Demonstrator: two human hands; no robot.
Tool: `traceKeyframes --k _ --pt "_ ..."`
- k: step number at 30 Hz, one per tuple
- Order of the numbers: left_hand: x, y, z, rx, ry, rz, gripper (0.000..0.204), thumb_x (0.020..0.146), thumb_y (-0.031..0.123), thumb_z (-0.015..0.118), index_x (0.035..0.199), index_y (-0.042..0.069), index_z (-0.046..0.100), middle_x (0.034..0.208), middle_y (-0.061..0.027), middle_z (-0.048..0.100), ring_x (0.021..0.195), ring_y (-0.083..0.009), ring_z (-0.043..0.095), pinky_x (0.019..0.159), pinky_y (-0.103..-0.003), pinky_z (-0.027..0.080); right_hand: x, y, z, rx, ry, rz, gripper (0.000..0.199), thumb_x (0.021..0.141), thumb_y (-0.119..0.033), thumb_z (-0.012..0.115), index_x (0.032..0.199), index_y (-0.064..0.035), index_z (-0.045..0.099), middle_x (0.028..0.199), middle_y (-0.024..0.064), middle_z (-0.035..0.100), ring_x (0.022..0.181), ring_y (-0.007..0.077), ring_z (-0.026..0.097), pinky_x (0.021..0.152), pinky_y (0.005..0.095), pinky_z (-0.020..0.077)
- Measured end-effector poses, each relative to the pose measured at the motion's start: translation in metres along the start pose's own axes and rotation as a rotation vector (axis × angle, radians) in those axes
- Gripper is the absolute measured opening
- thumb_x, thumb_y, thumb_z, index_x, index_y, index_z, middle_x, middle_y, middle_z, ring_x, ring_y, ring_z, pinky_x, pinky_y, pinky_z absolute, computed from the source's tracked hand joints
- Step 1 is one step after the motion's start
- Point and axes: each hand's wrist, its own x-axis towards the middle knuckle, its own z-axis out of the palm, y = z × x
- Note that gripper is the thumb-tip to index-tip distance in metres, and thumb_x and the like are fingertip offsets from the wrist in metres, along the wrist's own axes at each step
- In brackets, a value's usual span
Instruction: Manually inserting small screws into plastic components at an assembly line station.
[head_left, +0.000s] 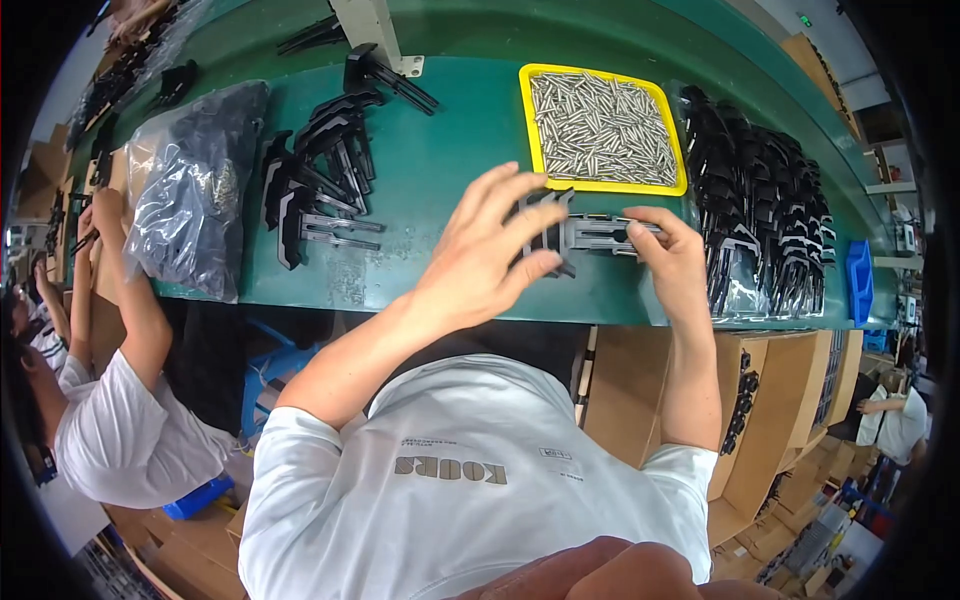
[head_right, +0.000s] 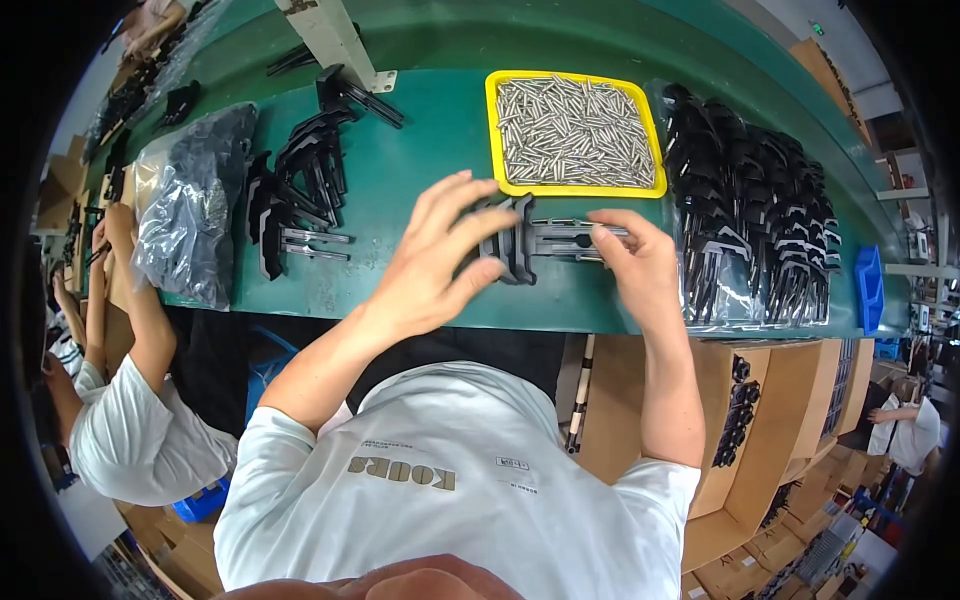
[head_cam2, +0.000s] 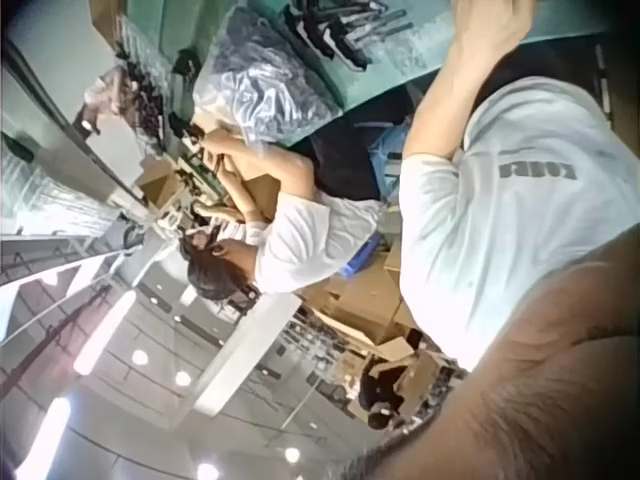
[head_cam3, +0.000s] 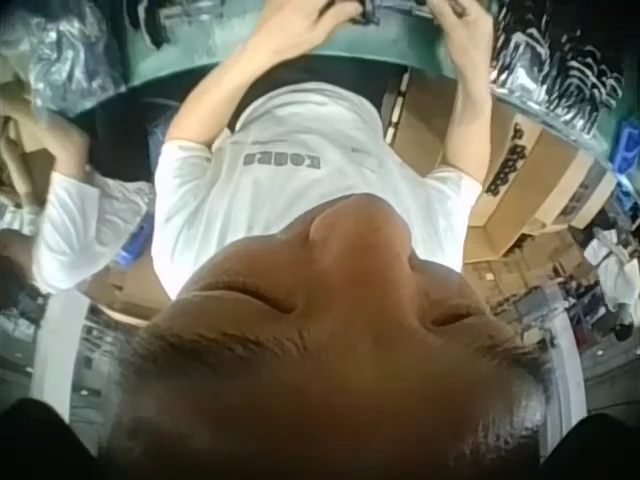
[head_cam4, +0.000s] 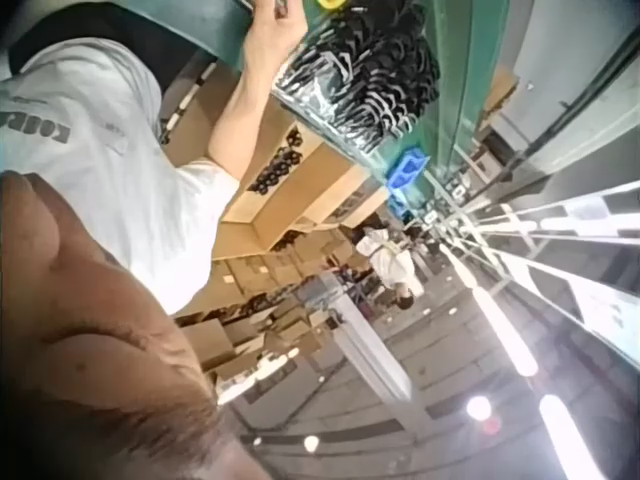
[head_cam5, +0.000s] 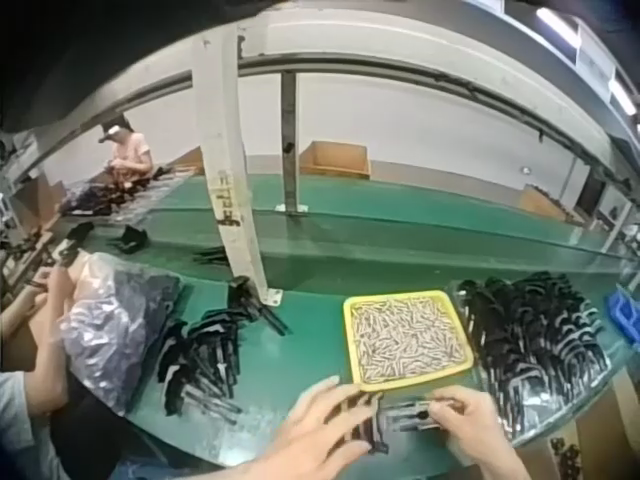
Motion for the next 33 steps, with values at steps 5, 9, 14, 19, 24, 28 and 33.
traceKeyframes --k 5,9,14,19,24,28,33 --pt "-0.004 0.000 0.008 0.159 -0.033 0.047 0.044 0.093 0.025 0.071 0.135 0.012 0.063 0.148 -0.0144 0.050 0.142 -0.0408 0.044 0.116 -0.053 0.039 0.007 0.013 0.024 -0.606 0.244 -0.503 0.026 0.089 -0.009 0.076 0.114 -0.0031 0.074 0.099 0.0064 0.068 0.087 0.0215 0.061 0.081 0.0319 0.0514" --pt "0.009 -0.006 -0.003 0.225 0.013 0.054 0.041 0.091 0.023 0.072 0.130 0.012 0.065 0.146 -0.0141 0.052 0.140 -0.0400 0.046 0.115 -0.051 0.040 0.007 0.003 0.034 -0.761 0.325 -0.694 0.028 0.086 -0.012 0.078 0.113 -0.0049 0.074 0.102 0.0072 0.066 0.095 0.0261 0.060 0.088 0.0361 0.0502" --pt "0.047 -0.041 -0.060 0.500 0.127 0.142 0.040 0.087 0.016 0.074 0.125 0.010 0.064 0.137 -0.0130 0.058 0.130 -0.0361 0.054 0.108 -0.048 0.046 0.033 -0.014 0.040 -0.773 0.318 -0.707 0.028 0.085 -0.015 0.079 0.112 -0.0062 0.074 0.106 0.0080 0.066 0.100 0.0286 0.059 0.092 0.0382 0.0497" --pt "0.070 -0.100 -0.111 0.916 0.427 -0.029 0.043 0.086 0.011 0.072 0.127 0.007 0.059 0.125 -0.0129 0.065 0.108 -0.0353 0.062 0.091 -0.043 0.053 0.084 -0.020 0.048 -0.967 0.344 -0.742 0.028 0.086 -0.015 0.078 0.112 -0.0075 0.075 0.106 0.0092 0.069 0.099 0.0296 0.063 0.090 0.0390 0.0515" --pt "0.081 -0.130 -0.127 0.874 0.291 -0.335 0.037 0.087 0.012 0.072 0.121 0.006 0.058 0.111 -0.0130 0.068 0.097 -0.0358 0.066 0.080 -0.044 0.055 0.108 -0.010 0.046 -0.943 0.217 -0.714 0.018 0.087 -0.014 0.076 0.104 -0.0069 0.077 0.094 0.0092 0.070 0.090 0.0308 0.065 0.085 0.0400 0.0532" --pt "0.085 -0.134 -0.133 0.797 0.294 -0.323 0.032 0.087 0.011 0.072 0.115 0.006 0.057 0.103 -0.0110 0.069 0.091 -0.0349 0.067 0.075 -0.046 0.055 0.105 -0.014 0.046 -0.871 0.254 -0.771 0.014 0.088 -0.013 0.075 0.100 -0.0057 0.077 0.089 0.0088 0.072 0.084 0.0305 0.066 0.081 0.0396 0.0538" --pt "0.088 -0.116 -0.139 0.805 0.494 -0.083 0.030 0.089 0.007 0.070 0.116 0.004 0.056 0.102 -0.0106 0.071 0.090 -0.0338 0.069 0.076 -0.043 0.055 0.094 -0.024 0.043 -0.683 0.338 -0.810 0.012 0.089 -0.012 0.075 0.097 -0.0037 0.077 0.088 0.0087 0.074 0.078 0.0293 0.067 0.074 0.0379 0.0536"
